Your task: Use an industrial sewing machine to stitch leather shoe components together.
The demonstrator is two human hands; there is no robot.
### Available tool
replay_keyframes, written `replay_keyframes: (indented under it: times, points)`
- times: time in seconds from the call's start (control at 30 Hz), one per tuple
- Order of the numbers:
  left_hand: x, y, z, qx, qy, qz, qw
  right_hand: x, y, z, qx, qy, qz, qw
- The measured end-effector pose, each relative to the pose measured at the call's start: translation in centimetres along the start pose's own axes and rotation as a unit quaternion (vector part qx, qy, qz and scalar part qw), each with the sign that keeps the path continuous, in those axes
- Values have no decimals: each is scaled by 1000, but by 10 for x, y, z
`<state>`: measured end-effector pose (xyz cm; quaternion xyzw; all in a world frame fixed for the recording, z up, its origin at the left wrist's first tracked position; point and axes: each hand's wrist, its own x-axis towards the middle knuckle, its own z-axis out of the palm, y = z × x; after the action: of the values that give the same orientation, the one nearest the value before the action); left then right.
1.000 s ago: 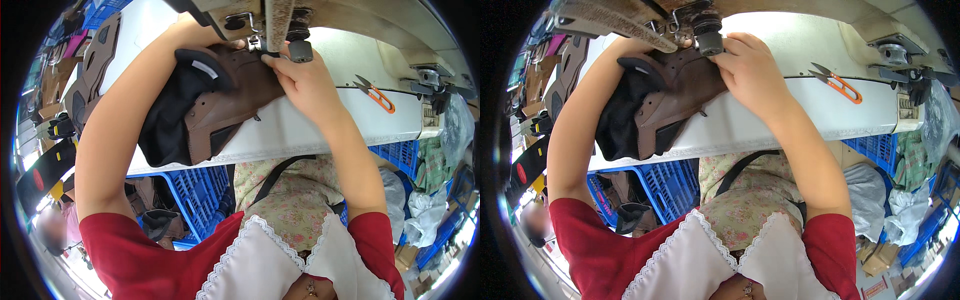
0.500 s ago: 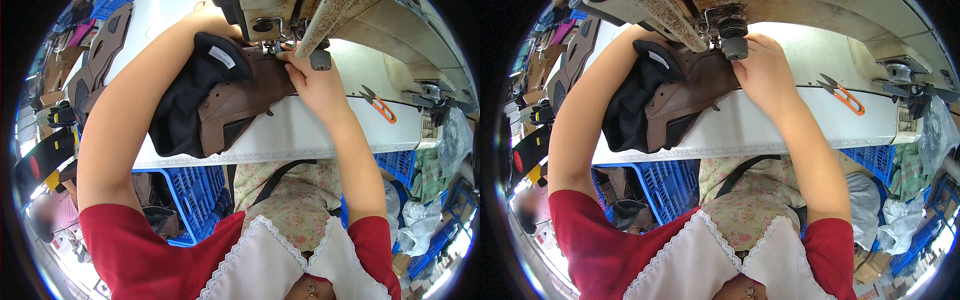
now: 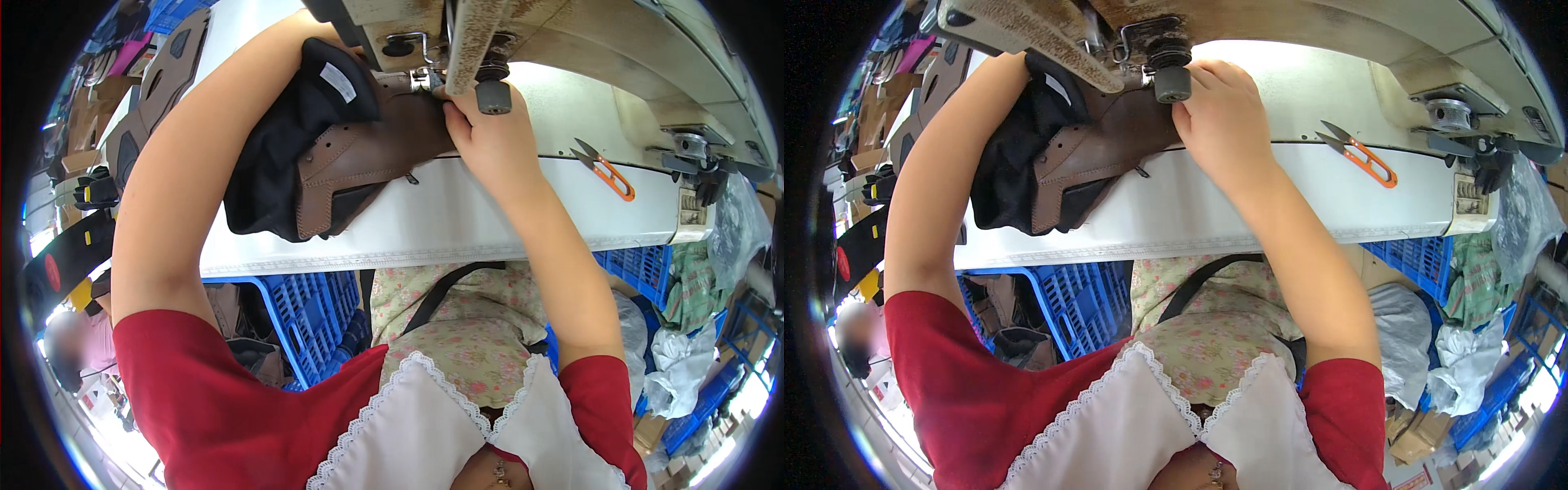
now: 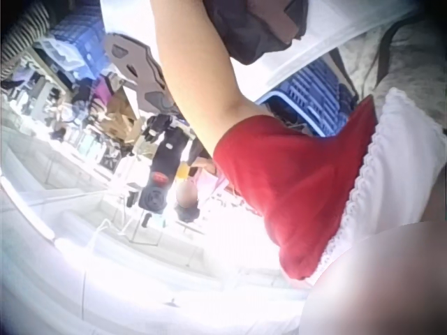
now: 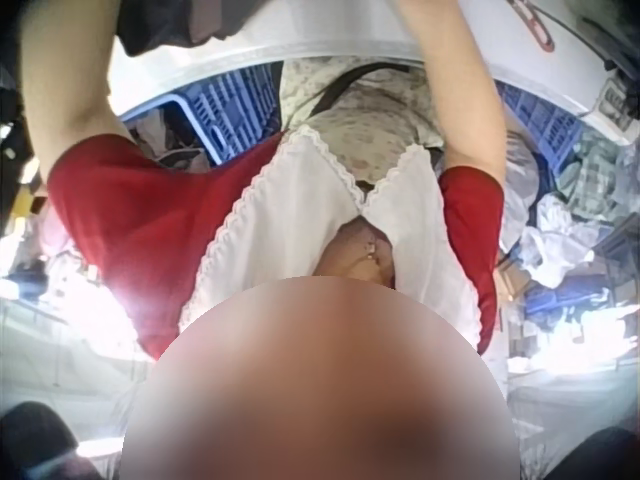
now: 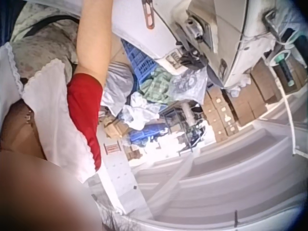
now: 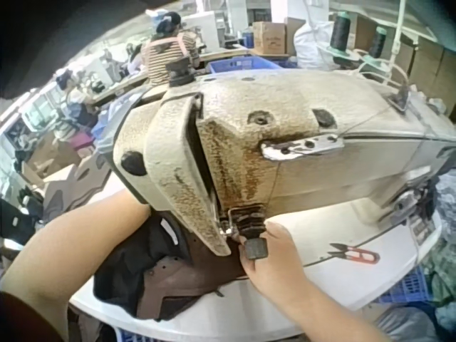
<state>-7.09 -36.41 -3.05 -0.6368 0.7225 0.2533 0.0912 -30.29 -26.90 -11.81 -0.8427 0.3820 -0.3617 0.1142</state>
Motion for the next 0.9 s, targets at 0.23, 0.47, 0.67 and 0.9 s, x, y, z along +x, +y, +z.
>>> replay_keyframes:
  times: [0.23, 0.47, 0.67, 0.9]
  points:
    - [-4, -23, -27, 18, 31, -28, 999, 2, -1, 0, -32, 18, -10, 999]
    - [-138, -43, -58, 14, 196, -139, 971, 9, 14, -10, 75, 3, -50, 996]
    - [-250, 57, 44, -265, -4, 173, 949, 11, 32, -15, 62, -88, -65, 992]
    - [-142, 117, 141, 133, 342, 51, 929, 5, 36, -13, 54, -68, -95, 992]
